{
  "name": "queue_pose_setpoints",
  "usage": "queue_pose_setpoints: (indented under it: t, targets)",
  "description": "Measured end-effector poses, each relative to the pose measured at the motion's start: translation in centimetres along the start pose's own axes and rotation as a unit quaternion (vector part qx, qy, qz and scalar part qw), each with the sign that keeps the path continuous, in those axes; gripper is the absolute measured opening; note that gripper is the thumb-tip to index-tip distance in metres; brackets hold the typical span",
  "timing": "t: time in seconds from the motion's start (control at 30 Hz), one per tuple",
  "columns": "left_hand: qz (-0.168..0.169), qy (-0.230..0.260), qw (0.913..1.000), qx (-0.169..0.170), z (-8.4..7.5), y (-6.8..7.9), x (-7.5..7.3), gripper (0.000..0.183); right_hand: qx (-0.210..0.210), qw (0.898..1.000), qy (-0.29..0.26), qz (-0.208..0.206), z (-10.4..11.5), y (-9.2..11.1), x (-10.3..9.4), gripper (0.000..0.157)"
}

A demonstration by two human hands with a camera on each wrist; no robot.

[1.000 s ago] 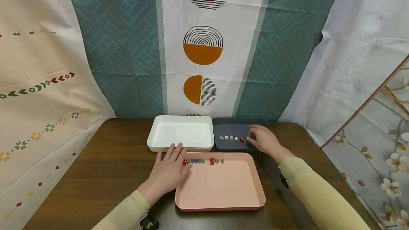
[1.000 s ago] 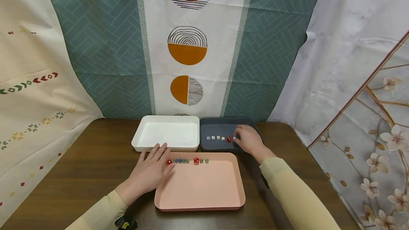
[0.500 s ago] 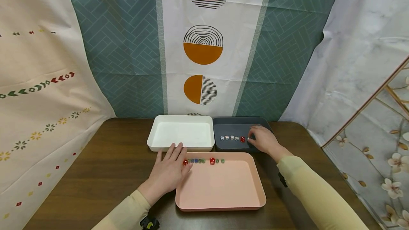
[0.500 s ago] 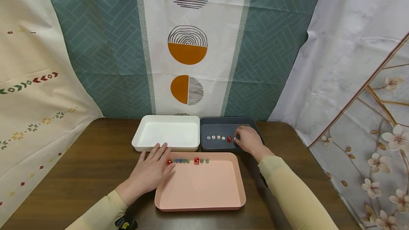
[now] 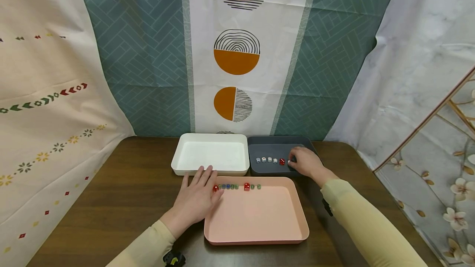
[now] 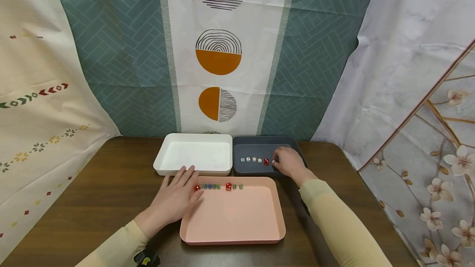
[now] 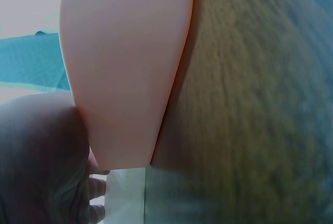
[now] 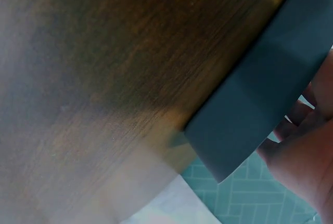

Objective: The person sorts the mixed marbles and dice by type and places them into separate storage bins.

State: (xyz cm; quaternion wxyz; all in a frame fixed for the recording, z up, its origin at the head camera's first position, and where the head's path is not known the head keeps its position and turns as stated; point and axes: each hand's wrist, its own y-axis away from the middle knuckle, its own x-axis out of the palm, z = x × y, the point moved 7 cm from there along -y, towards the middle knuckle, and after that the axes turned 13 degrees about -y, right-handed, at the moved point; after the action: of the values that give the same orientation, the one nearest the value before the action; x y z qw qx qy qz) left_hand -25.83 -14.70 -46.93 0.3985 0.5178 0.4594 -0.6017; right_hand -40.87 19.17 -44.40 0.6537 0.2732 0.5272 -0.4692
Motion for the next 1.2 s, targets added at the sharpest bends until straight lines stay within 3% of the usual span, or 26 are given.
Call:
queue_pose_setpoints:
  t: [0.6,1.2]
  targets:
    - [0.0,0.001,1.0,0.0,-0.1,-0.2,0.4,0.072,0.004,1.0,-0.013,-0.004,-0.2,0.4,-0.1,0.015]
    - [-0.001,-0.004,1.0,-0.001,0.0,0.1,-0.2,0.07,0.0,0.999,-0.041,-0.033,0.6,1.7,-1.1,0.025]
